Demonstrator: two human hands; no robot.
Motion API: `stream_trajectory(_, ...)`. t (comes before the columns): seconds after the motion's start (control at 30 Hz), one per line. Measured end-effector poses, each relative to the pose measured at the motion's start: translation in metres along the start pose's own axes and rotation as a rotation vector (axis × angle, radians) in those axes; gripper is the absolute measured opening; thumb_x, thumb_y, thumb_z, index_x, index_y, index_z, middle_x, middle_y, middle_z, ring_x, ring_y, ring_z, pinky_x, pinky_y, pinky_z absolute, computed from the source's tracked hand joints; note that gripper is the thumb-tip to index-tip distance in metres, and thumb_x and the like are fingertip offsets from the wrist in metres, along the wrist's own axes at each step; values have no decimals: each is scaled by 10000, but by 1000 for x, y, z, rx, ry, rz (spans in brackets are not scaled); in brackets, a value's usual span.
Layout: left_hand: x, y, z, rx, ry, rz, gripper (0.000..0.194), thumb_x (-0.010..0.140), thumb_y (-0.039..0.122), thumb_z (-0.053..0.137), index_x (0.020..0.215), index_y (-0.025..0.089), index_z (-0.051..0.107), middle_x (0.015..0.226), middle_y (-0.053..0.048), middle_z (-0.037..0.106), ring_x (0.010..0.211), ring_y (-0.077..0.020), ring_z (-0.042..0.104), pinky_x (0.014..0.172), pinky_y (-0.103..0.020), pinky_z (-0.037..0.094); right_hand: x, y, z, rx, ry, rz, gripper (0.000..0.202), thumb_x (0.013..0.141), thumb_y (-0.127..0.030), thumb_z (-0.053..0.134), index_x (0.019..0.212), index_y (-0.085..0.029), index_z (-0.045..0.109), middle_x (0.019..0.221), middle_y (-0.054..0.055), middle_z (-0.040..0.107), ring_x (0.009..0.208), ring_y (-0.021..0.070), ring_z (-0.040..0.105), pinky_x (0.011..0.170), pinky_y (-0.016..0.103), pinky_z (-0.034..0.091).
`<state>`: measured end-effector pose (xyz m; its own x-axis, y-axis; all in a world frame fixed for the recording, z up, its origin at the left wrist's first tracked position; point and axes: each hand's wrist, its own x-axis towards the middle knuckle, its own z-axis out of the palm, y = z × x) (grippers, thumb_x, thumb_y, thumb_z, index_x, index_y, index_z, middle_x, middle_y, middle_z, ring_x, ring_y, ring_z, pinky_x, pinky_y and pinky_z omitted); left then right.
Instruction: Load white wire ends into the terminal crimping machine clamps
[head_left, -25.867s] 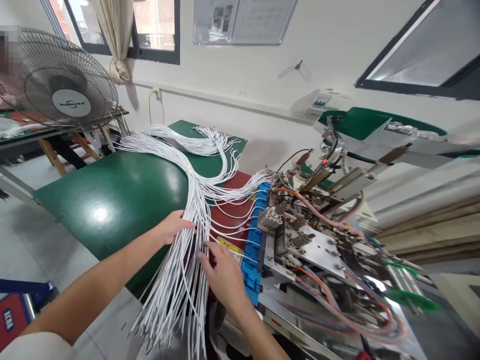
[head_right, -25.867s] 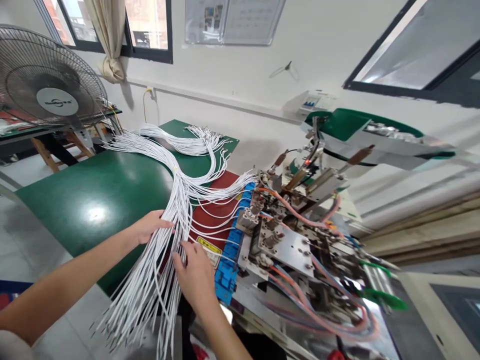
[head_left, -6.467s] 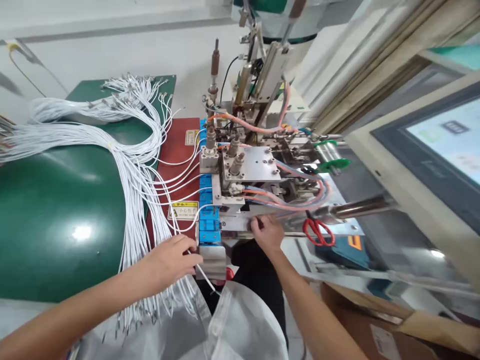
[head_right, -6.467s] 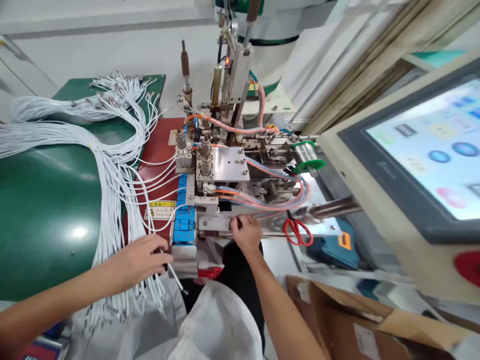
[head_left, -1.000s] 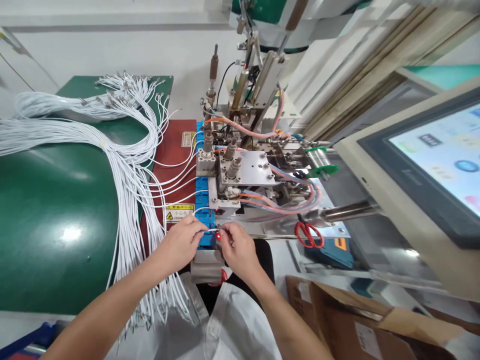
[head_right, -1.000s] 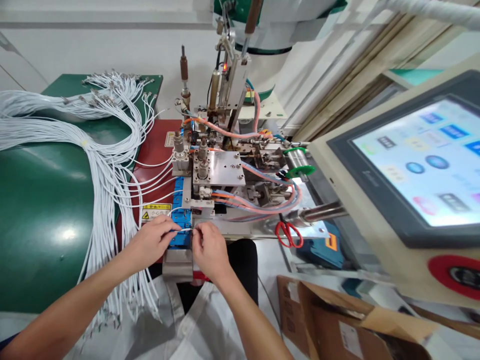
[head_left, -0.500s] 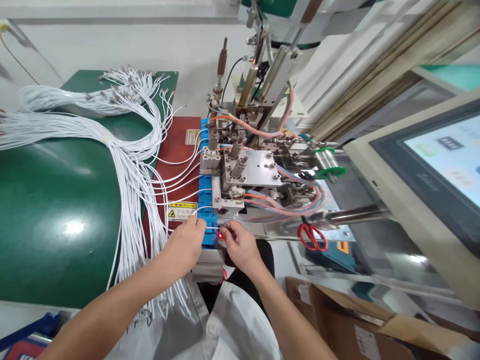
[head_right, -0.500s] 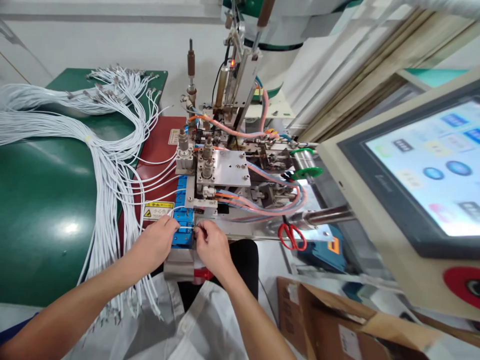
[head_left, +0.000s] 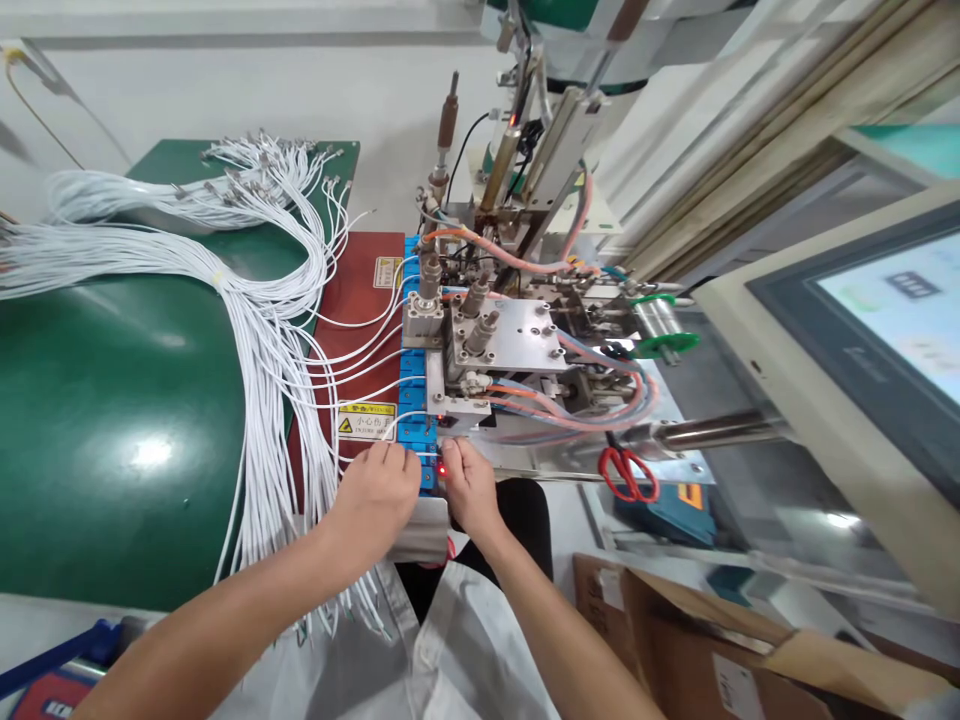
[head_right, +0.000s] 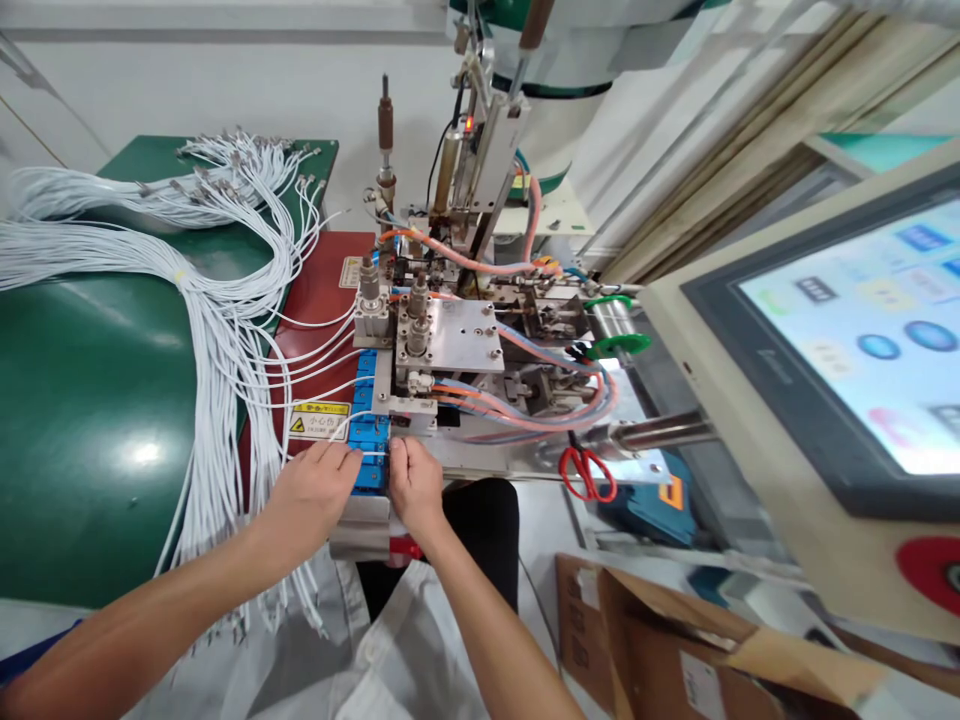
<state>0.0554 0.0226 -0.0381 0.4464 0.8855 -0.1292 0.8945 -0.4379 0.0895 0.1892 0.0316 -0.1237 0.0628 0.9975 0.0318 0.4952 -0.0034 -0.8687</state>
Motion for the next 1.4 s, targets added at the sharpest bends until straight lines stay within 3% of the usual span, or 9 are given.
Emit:
stream_trajectory(0.13, -2, -5, 2, -30, 22, 3, 241, 781, 22, 397, 868, 120, 600, 839, -121, 617, 793, -267, 560, 644, -384, 484, 2, 0, -6, 37, -40, 45, 385, 861, -426, 372, 546, -203, 375, 489, -55, 392, 481, 105, 387, 479, 218, 305)
stream_trajectory(0.37, -13, -31, 10, -213, 165, 131, 294, 855, 76, 387, 1115, 137, 510, 1098, -99, 567, 1012, -211, 520, 882, -379, 437, 3, 3, -27, 263, 148, 131, 397, 843, -487, 390, 665, -168, 544, 582, -9, 511, 559, 129, 461, 540, 240, 368)
stream_trajectory(0.53, -39, -55, 1, -314, 19, 298, 173, 872, 222, 454, 1004, 184, 560, 997, -56, 585, 978, -190, 520, 858, -352, 442, -2, 9, -36, 370, 152, 147, 414, 822, -520, 421, 621, -171, 519, 548, -20, 458, 516, 115, 414, 493, 232, 345)
stream_trajectory(0.63, -53, -65, 2, -263, -4, 368, 242, 875, 148, 419, 1069, 204, 551, 1095, -67, 558, 1056, -192, 477, 915, -362, 406, -5, 10, -37, 371, 131, 149, 413, 814, -518, 439, 600, -172, 512, 530, -27, 446, 505, 111, 410, 486, 233, 342)
stream_trajectory(0.77, -53, -62, 2, -145, 51, 428, 253, 861, 81, 393, 896, 210, 609, 1105, -60, 561, 1100, -207, 454, 1006, -459, 281, -8, 4, -39, 376, 99, 126, 403, 818, -494, 447, 577, -175, 494, 530, -25, 449, 503, 110, 409, 479, 233, 342)
stream_trajectory(0.83, -47, -54, 0, -207, 37, 448, 191, 867, 133, 426, 818, 195, 599, 997, -47, 603, 987, -185, 522, 975, -435, 322, -13, -1, -40, 376, 90, 113, 387, 830, -467, 447, 580, -176, 498, 532, -23, 454, 503, 110, 412, 477, 232, 344)
stream_trajectory(0.93, -36, -39, -4, -414, 62, 291, 145, 880, 231, 446, 823, 185, 571, 804, -14, 627, 778, -146, 573, 797, -319, 445, -26, -12, -41, 446, 53, 45, 344, 859, -416, 426, 655, -174, 561, 571, -7, 502, 524, 117, 454, 496, 238, 373)
stream_trajectory(1.07, -21, -18, -2, -570, 188, -11, 136, 862, 239, 475, 968, 202, 552, 839, -9, 663, 774, -154, 612, 708, -278, 470, -38, -30, -40, 655, 38, -86, 267, 868, -367, 422, 816, -189, 613, 709, 28, 581, 599, 134, 532, 553, 265, 438)
stream_trajectory(1.4, -9, -2, 7, -644, 238, -19, 291, 860, 201, 468, 1147, 225, 511, 956, -23, 677, 832, -161, 636, 755, -289, 497, -24, -40, -40, 732, 148, 150, 85, 745, -270, 603, 784, -194, 597, 622, -17, 601, 540, 102, 545, 546, 231, 467)
